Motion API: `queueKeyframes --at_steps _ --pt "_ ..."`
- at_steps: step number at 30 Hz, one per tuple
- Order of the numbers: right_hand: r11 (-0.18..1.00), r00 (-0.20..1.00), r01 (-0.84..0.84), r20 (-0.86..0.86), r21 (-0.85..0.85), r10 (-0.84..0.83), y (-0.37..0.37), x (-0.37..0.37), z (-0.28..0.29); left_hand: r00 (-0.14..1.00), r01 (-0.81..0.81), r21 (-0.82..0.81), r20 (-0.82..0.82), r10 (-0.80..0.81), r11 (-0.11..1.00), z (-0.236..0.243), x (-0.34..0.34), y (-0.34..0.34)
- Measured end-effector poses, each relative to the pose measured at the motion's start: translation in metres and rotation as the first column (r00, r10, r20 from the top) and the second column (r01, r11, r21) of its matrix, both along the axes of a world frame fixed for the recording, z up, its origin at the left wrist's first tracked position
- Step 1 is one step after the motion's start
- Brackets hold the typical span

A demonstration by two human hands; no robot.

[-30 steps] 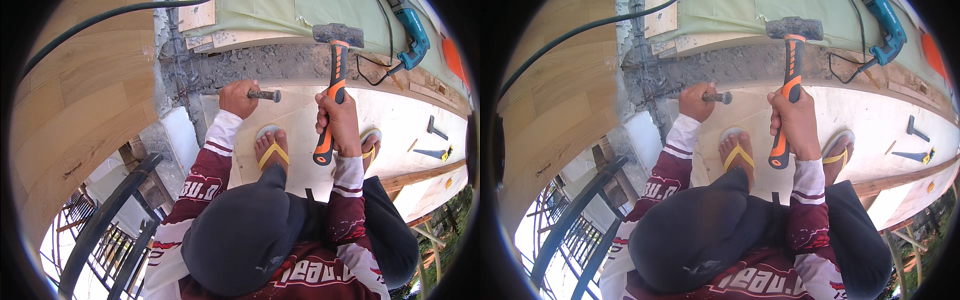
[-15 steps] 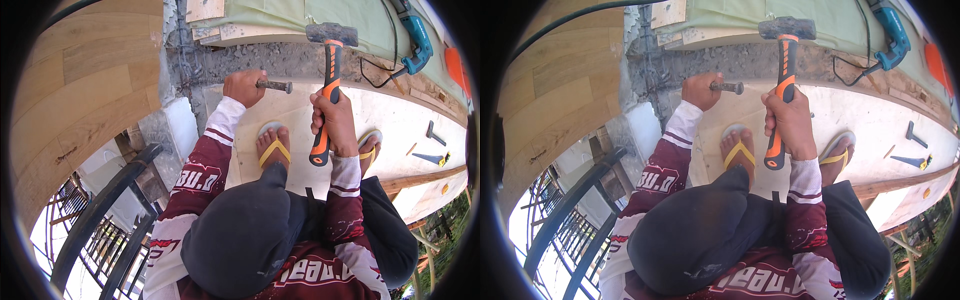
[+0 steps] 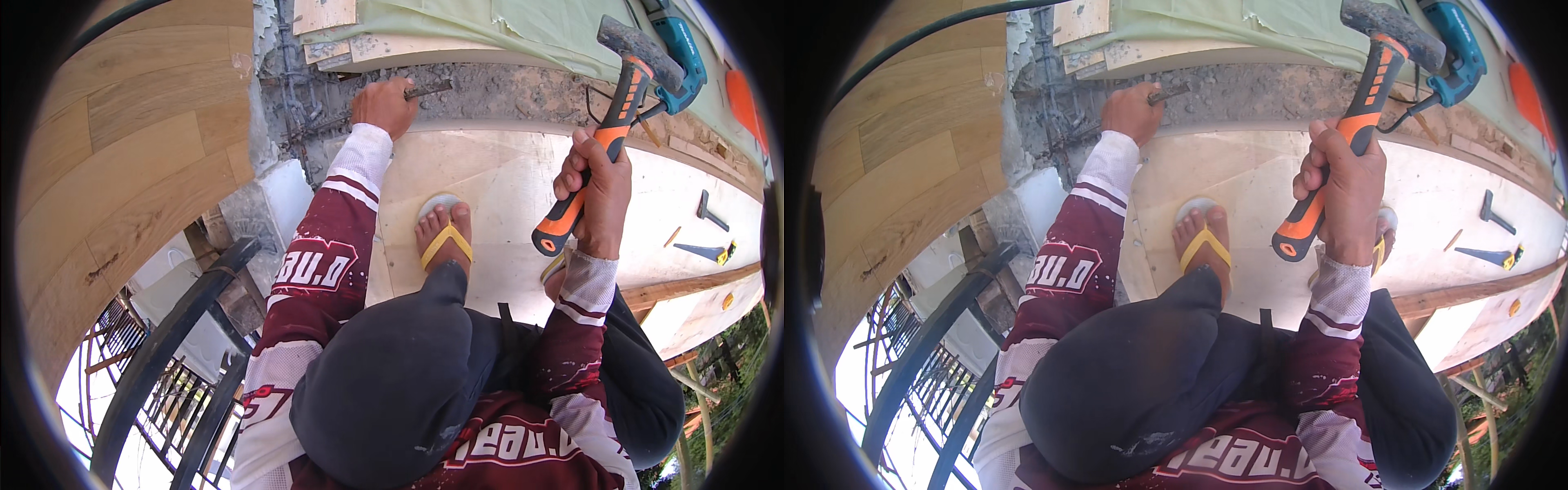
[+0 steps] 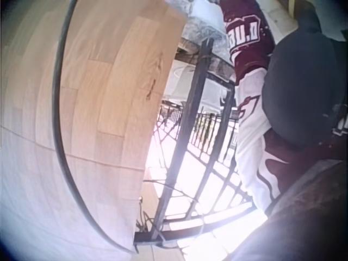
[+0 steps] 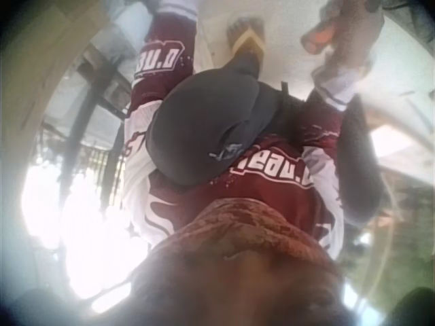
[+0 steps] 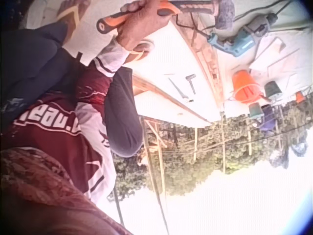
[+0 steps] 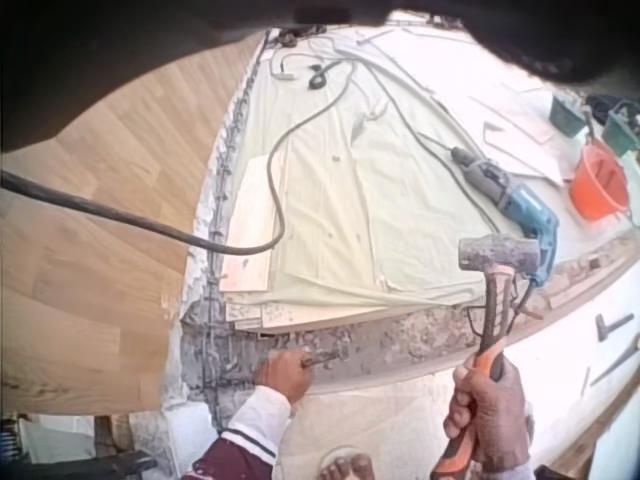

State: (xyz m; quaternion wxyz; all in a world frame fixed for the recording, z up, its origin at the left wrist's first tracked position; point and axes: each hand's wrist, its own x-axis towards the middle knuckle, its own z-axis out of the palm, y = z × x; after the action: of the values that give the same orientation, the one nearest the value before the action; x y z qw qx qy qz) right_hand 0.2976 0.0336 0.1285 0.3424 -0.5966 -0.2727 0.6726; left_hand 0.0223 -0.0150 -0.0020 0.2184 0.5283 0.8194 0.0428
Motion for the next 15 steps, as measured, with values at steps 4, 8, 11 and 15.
queueKeyframes --at_steps 4,8,11,15 --pt "0.989 0.993 0.116 -0.01 0.094 -0.115 0.02 0.017 0.009 1.0 -0.022 -0.057 -0.001 0.022 0.998 -0.001 0.0 0.009" --pt "0.968 0.967 0.25 -0.058 0.022 -0.249 0.016 -0.006 0.004 0.998 -0.055 -0.018 -0.019 0.055 0.998 -0.006 -0.005 0.017" --pt "0.973 0.985 0.066 -0.141 -0.222 -0.099 -0.017 -0.041 -0.024 0.998 -0.06 0.017 -0.012 0.06 0.998 -0.009 -0.007 0.018" --pt "0.911 0.944 -0.321 -0.169 -0.259 0.285 -0.045 -0.042 -0.054 0.998 -0.061 -0.029 -0.029 0.06 0.998 -0.011 -0.009 0.016"
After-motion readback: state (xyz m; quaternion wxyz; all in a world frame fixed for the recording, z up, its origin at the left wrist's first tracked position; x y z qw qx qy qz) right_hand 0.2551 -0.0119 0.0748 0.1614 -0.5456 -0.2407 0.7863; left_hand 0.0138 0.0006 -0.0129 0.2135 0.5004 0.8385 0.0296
